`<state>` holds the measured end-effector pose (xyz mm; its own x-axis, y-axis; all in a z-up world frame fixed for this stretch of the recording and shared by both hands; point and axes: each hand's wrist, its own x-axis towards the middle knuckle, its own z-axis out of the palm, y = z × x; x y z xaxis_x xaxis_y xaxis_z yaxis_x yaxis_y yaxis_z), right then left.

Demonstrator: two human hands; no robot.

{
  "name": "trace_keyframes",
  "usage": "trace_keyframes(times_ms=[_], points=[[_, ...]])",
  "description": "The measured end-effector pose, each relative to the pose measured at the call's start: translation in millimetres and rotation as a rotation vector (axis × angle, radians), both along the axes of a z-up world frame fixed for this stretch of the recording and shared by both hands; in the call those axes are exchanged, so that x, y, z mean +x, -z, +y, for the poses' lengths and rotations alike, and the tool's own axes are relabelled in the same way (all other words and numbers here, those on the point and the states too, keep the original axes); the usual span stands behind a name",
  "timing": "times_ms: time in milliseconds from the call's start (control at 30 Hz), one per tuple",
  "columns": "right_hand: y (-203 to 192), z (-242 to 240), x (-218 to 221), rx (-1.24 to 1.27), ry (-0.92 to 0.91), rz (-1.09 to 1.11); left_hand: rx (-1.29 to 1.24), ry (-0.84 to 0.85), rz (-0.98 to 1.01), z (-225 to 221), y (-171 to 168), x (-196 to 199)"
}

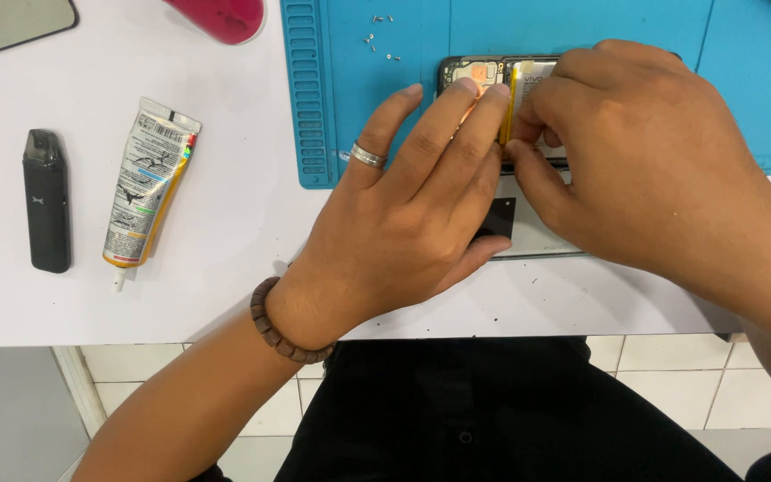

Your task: Installing internal components and connecting ribbon cables during a smartphone repair.

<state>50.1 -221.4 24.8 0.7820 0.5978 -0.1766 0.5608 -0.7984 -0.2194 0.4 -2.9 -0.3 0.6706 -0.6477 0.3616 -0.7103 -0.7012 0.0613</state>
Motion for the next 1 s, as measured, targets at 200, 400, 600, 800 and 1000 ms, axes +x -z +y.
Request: trace_keyframes(times_ms=[200,400,600,800,1000], points=[[-1,-1,-2,0.027,-0.006,-0.020,0.030,0.006,-0.029,-4,-5,3],[-9,-14,-9,0.148,-0.050,-0.041,0.025,0.022,0.011,-4,-5,3],[-6,-59,-39,0.229,-0.084,-0.199,-0.122,0.008,0.131,1,-3,3],[13,-69,-71,0.120,-0.164,-0.391,-0.096,-0.003,0.134,-2,-5,3],[18,-73,-73,0.147,-0.176,-0.428,-0.041,-0.006,0.134,-6,-8,2]])
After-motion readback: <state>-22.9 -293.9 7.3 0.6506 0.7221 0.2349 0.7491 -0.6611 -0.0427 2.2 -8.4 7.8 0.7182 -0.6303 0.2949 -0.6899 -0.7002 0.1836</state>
